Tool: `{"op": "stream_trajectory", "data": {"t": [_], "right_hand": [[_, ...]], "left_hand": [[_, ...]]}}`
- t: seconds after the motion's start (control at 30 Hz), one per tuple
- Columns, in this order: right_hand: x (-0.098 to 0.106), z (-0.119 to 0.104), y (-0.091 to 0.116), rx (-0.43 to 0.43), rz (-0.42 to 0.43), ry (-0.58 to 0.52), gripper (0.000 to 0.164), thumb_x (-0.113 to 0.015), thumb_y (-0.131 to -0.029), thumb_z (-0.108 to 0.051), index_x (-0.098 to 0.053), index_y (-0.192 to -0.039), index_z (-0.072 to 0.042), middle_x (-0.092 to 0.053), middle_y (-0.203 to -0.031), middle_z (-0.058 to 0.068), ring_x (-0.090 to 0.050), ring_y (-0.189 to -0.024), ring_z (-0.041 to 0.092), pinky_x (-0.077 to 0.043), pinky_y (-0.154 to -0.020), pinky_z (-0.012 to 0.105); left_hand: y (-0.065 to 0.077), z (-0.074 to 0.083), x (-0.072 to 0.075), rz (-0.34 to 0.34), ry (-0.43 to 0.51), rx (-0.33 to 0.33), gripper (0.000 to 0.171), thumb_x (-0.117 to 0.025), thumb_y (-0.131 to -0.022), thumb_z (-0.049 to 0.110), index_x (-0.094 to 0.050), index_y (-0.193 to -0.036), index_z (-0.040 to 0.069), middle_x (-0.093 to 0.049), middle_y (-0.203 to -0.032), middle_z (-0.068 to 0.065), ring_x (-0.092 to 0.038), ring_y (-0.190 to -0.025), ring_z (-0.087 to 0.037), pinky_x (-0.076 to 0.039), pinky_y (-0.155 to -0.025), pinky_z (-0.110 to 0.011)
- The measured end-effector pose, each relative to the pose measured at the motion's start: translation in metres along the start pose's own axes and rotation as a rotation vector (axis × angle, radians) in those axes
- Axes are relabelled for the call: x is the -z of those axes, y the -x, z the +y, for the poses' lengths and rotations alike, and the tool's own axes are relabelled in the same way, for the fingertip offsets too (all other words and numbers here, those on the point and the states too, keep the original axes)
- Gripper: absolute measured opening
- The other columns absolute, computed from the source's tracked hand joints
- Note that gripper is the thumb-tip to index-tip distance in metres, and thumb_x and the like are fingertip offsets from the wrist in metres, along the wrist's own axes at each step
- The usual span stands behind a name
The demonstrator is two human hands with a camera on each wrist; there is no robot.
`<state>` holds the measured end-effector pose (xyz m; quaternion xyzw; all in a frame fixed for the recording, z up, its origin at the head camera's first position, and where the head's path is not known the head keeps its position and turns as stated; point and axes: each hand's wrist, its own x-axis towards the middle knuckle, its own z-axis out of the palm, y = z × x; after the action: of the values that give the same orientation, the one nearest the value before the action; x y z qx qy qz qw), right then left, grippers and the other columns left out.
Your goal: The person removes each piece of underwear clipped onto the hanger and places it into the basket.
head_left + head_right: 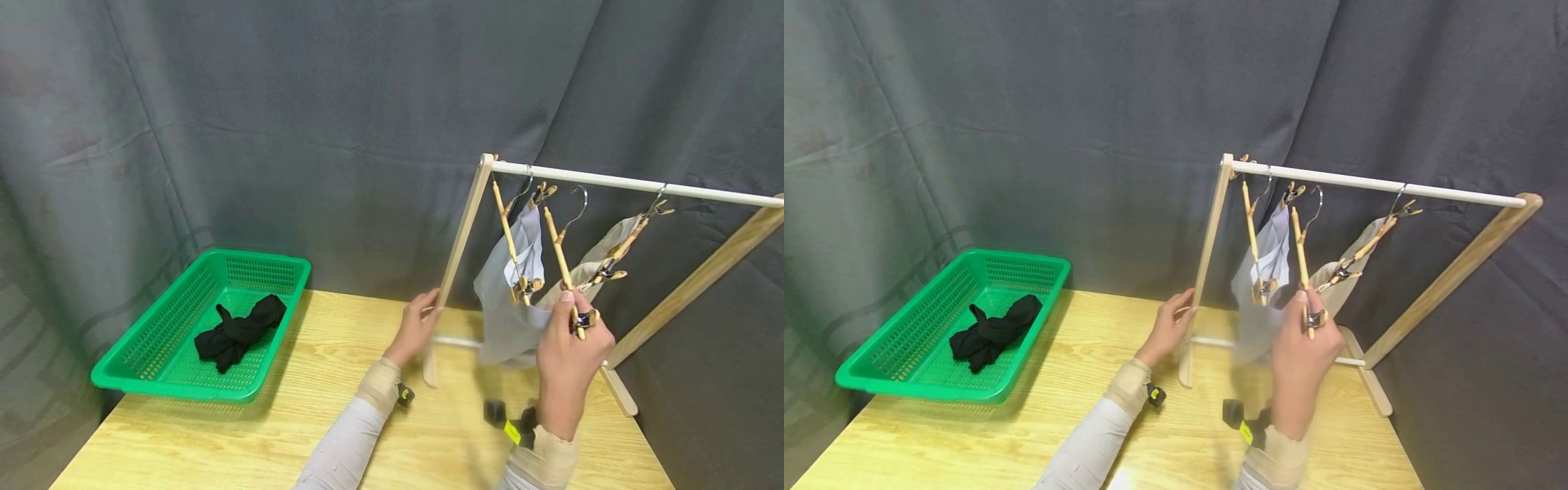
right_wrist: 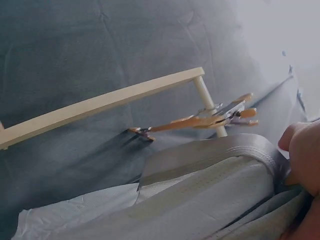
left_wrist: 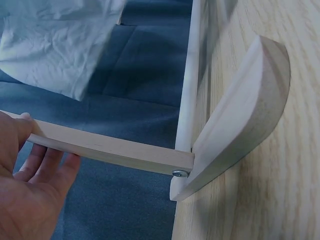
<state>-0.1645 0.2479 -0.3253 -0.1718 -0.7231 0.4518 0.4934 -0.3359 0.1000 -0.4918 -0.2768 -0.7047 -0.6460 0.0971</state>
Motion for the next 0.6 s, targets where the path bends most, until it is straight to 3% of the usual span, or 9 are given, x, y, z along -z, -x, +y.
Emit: {"op": "stream_trajectory", "data": {"t": [0.13,0.37,0.6], "right_hand": [[0.002,0.010,0.006,0.006,0.041,-0.009,0.037,-0.058,-0.102,-0.032,-0.077,-0.107,0.001,-0.046,-0.063,-0.012,-0.040,-0.056,0.006,-0.031,-0.050,0.018],[0.011,0.030,0.013,0.039,0.125,0.019,0.031,-0.063,-0.096,-0.017,-0.070,-0.080,0.009,-0.049,-0.060,-0.030,-0.040,-0.052,-0.003,-0.032,-0.048,0.010],[0.030,0.038,0.008,0.170,0.088,0.131,0.030,-0.066,-0.091,-0.006,-0.064,-0.063,0.005,-0.042,-0.052,-0.028,-0.034,-0.046,-0.007,-0.028,-0.048,0.008]], "left_hand": [[0.001,0.000,0.000,0.005,0.014,0.001,0.051,-0.060,-0.100,0.005,-0.046,-0.148,-0.003,-0.061,-0.130,-0.019,-0.063,-0.121,-0.034,-0.052,-0.104,-0.040],[0.003,-0.001,0.001,-0.011,-0.003,0.012,0.050,-0.060,-0.100,0.008,-0.047,-0.148,0.000,-0.061,-0.131,-0.018,-0.063,-0.122,-0.030,-0.051,-0.104,-0.032],[0.001,0.003,0.004,-0.031,0.010,0.017,0.052,-0.059,-0.101,0.009,-0.044,-0.149,-0.004,-0.060,-0.131,-0.018,-0.061,-0.124,-0.030,-0.050,-0.106,-0.036]]}}
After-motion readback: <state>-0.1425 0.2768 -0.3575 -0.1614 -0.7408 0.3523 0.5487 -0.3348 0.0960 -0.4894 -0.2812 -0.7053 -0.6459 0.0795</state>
